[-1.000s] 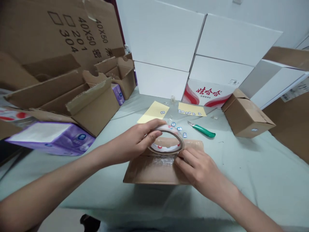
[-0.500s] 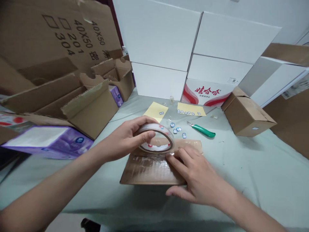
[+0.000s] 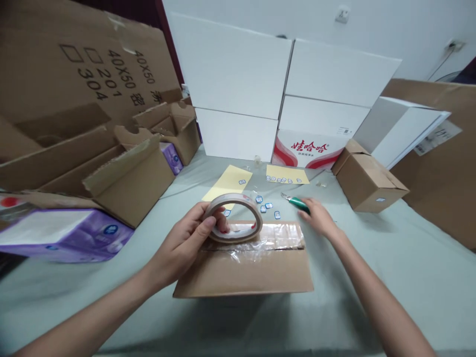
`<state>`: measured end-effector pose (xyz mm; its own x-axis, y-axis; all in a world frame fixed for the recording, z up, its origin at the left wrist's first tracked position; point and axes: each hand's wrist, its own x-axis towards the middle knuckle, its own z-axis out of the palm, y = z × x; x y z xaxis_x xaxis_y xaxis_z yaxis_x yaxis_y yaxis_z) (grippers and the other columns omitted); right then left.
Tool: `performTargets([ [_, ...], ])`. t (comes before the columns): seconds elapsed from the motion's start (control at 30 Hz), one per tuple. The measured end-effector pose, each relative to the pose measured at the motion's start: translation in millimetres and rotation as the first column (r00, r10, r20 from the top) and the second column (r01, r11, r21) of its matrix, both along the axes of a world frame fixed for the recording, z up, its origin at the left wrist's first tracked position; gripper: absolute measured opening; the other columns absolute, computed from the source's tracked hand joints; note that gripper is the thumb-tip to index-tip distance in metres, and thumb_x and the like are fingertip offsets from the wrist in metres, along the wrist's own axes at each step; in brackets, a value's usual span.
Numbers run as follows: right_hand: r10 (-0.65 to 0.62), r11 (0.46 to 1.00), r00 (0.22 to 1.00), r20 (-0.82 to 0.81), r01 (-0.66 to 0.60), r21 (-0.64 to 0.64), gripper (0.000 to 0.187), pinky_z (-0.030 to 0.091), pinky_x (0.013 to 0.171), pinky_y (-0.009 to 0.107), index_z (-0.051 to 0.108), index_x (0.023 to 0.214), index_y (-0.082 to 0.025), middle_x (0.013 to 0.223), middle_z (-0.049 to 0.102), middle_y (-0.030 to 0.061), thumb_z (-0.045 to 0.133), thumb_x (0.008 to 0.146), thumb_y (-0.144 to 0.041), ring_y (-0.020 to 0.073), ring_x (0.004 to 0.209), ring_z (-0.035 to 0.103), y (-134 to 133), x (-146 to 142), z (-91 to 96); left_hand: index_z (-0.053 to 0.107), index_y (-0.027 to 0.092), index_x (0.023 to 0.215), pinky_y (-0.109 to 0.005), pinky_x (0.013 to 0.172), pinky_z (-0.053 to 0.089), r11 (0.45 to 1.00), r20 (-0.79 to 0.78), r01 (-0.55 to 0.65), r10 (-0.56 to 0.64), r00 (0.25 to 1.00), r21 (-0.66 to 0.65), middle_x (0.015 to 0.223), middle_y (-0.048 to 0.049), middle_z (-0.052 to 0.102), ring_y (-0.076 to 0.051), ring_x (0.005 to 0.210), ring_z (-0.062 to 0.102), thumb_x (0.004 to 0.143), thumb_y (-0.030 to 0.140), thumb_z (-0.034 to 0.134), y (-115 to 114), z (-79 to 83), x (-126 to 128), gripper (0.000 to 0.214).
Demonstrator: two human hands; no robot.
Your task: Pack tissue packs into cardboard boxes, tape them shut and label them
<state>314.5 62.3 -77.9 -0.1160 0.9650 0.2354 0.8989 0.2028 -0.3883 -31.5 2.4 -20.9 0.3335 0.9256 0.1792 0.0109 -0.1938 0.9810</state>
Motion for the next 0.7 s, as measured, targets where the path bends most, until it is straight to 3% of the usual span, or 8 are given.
performTargets([
  [0.1, -0.081, 0.997, 0.997, 0.012, 0.081, 0.019, 0.032, 0.054, 0.090, 0.044, 0.063, 0.119, -0.018, 0.119, 0.065, 0.0087, 0.061, 0.095, -0.038, 0.0219, 0.103, 0.065, 32.5, 7.7, -39.1, 0.052, 0.019, 0.100, -0.028, 0.075, 0.039, 1.000, -0.010, 0.023, -0.023, 1.000, -0.005, 0.087, -0.0003, 0.057, -0.016, 0.081, 0.053, 0.099, 0.049, 0.045, 0.9, -0.3, 0.2, 0.031],
  [0.2, -0.071, 0.995, 0.997, -0.025, 0.072, 0.063, 0.034, 0.053, 0.092, 0.047, 0.061, 0.121, -0.017, 0.120, 0.064, 0.0097, 0.057, 0.097, -0.040, 0.0233, 0.106, 0.064, 36.6, 10.0, -41.4, 0.052, 0.019, 0.102, -0.029, 0.078, 0.039, 1.000, -0.022, 0.012, -0.012, 1.000, 0.011, 0.089, -0.0008, 0.057, -0.016, 0.084, 0.053, 0.100, 0.051, 0.043, -0.1, -1.9, -0.6, 0.033],
  [0.27, 0.001, 0.995, 0.998, -0.065, 0.006, 0.098, 0.040, 0.050, 0.097, 0.051, 0.061, 0.122, -0.018, 0.120, 0.064, 0.0130, 0.048, 0.099, -0.047, 0.0277, 0.112, 0.061, 23.0, 14.1, -21.5, 0.051, 0.019, 0.102, -0.029, 0.079, 0.039, 1.000, -0.030, -0.007, 0.008, 1.000, 0.025, 0.089, -0.0006, 0.056, -0.016, 0.085, 0.052, 0.100, 0.052, 0.042, -0.6, -3.8, -1.1, 0.034],
  [0.33, 0.110, 0.989, 0.989, -0.097, -0.099, 0.113, 0.047, 0.047, 0.101, 0.050, 0.061, 0.126, -0.021, 0.125, 0.063, 0.0146, 0.042, 0.099, -0.053, 0.0307, 0.120, 0.058, -1.0, 18.7, 9.7, 0.051, 0.020, 0.100, -0.029, 0.079, 0.039, 0.999, -0.038, -0.011, 0.012, 0.999, 0.032, 0.088, -0.0003, 0.055, -0.016, 0.085, 0.052, 0.100, 0.053, 0.041, -0.4, -5.8, -1.3, 0.035],
  [0.4, 0.238, 0.970, 0.966, -0.105, -0.232, 0.066, 0.044, 0.049, 0.100, 0.043, 0.063, 0.126, -0.028, 0.126, 0.064, 0.0104, 0.049, 0.095, -0.055, 0.0288, 0.121, 0.058, -28.8, 19.6, 43.9, 0.051, 0.020, 0.099, -0.030, 0.080, 0.038, 0.999, -0.035, -0.014, 0.016, 0.999, 0.043, 0.087, -0.0001, 0.055, -0.016, 0.085, 0.053, 0.100, 0.053, 0.041, 0.3, -7.6, -1.3, 0.035],
  [0.5, 0.458, 0.883, 0.886, -0.072, -0.462, -0.078, 0.034, 0.052, 0.095, 0.038, 0.066, 0.126, -0.034, 0.122, 0.065, 0.0076, 0.057, 0.095, -0.043, 0.0259, 0.116, 0.061, -58.1, 8.1, 82.3, 0.051, 0.021, 0.102, -0.030, 0.083, 0.039, 0.999, 0.010, -0.030, 0.030, 1.000, 0.037, 0.088, 0.0002, 0.055, -0.016, 0.088, 0.054, 0.100, 0.054, 0.042, 0.5, -10.0, -0.8, 0.034],
  [0.6, 0.528, 0.844, 0.849, -0.003, -0.525, -0.112, 0.034, 0.048, 0.101, 0.045, 0.064, 0.130, -0.039, 0.116, 0.063, 0.0063, 0.051, 0.098, -0.035, 0.0239, 0.108, 0.060, -60.3, -11.7, 96.2, 0.050, 0.022, 0.105, -0.030, 0.082, 0.040, 0.999, 0.069, -0.045, 0.044, 0.997, 0.018, 0.088, 0.0006, 0.054, -0.016, 0.087, 0.055, 0.100, 0.054, 0.043, -0.3, -11.4, -0.4, 0.034],
  [0.7, 0.547, 0.835, 0.835, 0.060, -0.538, -0.120, 0.034, 0.034, 0.111, 0.057, 0.063, 0.129, -0.039, 0.114, 0.061, 0.0059, 0.048, 0.099, -0.033, 0.0244, 0.107, 0.059, -47.9, -29.5, 95.9, 0.051, 0.021, 0.105, -0.029, 0.080, 0.041, 1.000, 0.112, -0.022, 0.022, 0.993, -0.004, 0.087, 0.0007, 0.054, -0.015, 0.086, 0.054, 0.100, 0.054, 0.045, -0.8, -11.5, -0.7, 0.034],
])
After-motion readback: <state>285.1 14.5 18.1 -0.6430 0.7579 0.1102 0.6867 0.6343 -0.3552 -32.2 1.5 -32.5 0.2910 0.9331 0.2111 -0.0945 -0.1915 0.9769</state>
